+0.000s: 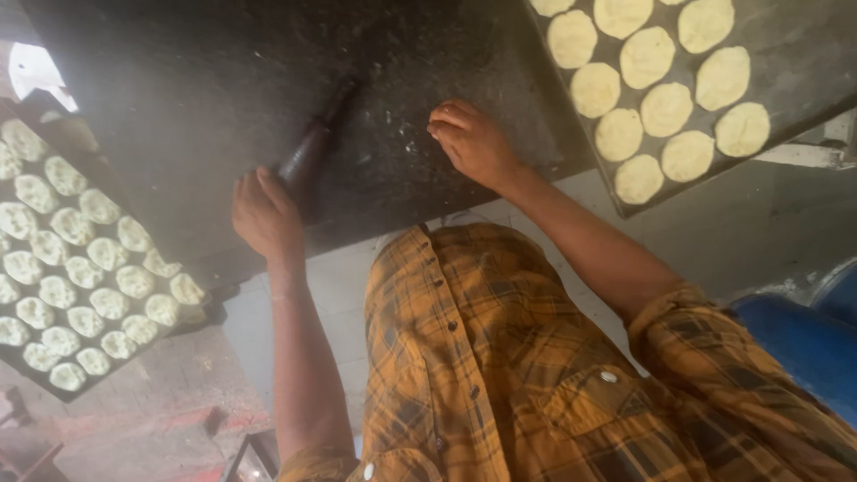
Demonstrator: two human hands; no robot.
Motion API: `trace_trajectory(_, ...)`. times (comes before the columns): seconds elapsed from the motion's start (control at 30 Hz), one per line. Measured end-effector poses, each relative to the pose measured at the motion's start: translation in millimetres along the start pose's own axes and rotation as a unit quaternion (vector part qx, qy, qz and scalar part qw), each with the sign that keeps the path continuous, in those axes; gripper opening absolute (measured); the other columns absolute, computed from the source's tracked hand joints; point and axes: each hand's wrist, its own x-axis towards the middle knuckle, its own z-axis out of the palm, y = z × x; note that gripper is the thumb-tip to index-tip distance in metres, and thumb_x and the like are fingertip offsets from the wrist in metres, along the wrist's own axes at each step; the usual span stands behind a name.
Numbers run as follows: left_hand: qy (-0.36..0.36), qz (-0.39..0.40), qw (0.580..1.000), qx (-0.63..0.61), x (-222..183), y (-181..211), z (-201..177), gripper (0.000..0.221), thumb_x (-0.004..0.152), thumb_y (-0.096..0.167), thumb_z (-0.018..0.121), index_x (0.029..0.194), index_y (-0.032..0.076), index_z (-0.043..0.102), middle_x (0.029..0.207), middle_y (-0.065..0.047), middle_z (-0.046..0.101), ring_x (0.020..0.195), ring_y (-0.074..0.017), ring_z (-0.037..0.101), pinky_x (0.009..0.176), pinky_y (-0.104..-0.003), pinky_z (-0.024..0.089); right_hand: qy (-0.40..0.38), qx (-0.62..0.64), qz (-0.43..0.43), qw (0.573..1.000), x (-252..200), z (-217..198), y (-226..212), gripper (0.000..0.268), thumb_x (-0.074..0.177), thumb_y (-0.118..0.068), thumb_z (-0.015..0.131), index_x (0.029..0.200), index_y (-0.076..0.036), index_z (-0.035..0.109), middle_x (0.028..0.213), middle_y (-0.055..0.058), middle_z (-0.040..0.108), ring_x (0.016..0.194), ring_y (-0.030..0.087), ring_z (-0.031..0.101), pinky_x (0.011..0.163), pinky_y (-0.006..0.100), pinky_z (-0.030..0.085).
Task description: The person takes small pieces of dough and flattens them into discs using a rolling pin on a dark countertop before placing them onto metal trays.
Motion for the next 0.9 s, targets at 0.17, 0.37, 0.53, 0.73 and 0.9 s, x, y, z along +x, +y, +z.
trace_trajectory(0.17,-0.007,-0.018,1.0,0.001,-5,8,-3,0.038,0.111,0.023,0.047,0.084,0.001,0.062,0.08,-0.017,0.061,0.069,-0.0379,0.06,0.059,-0.049,0.044,0.046,-0.056,-0.091,0.993,-34,-26,7,0.042,0.096,-0.016,0.071,0.132,0.004,0.063,0.142,0.018,0.06,0.135,0.032,0.054,0.116,0.048,0.046)
trace_trajectory(0.37,0.001,-0.018,1.0,-0.017,-4,6,-6,0.036,0.112,0.023,0.049,0.086,0.001,0.062,0.081,-0.017,0.061,0.071,-0.0392,0.061,0.06,-0.049,0.045,0.033,-0.037,-0.027,0.998,-21,-3,17,0.033,0.109,0.0,0.059,0.142,-0.005,0.063,0.15,0.01,0.059,0.145,0.023,0.052,0.124,0.038,0.044)
trace_trajectory(0.53,-0.015,-0.001,1.0,-0.027,4,-2,-8,0.034,0.111,0.022,0.051,0.086,0.002,0.063,0.08,-0.017,0.061,0.069,-0.0384,0.061,0.06,-0.049,0.045,-0.016,-0.21,-0.024,0.977,6,32,-3,0.049,0.113,-0.003,0.054,0.16,-0.014,0.048,0.169,0.004,0.043,0.16,0.02,0.035,0.133,0.04,0.03)
trace_trajectory(0.73,-0.089,-0.066,0.991,-0.08,19,-16,-6,0.036,0.109,0.023,0.057,0.08,0.002,0.062,0.074,-0.013,0.061,0.062,-0.0314,0.06,0.057,-0.046,0.045,-0.135,-0.166,0.059,0.975,-8,14,-60,0.104,0.094,-0.068,0.053,0.164,-0.002,0.013,0.172,0.018,0.009,0.16,0.032,0.004,0.129,0.059,0.004)
trace_trajectory(0.9,-0.107,-0.003,0.987,-0.121,36,2,-6,0.032,0.108,0.023,0.063,0.083,0.003,0.064,0.082,-0.012,0.066,0.068,-0.0308,0.064,0.059,-0.044,0.049,-0.129,-0.173,0.079,0.973,-3,-8,-73,0.087,0.09,-0.065,0.055,0.157,-0.011,0.036,0.163,0.013,0.035,0.153,0.032,0.032,0.123,0.063,0.003)
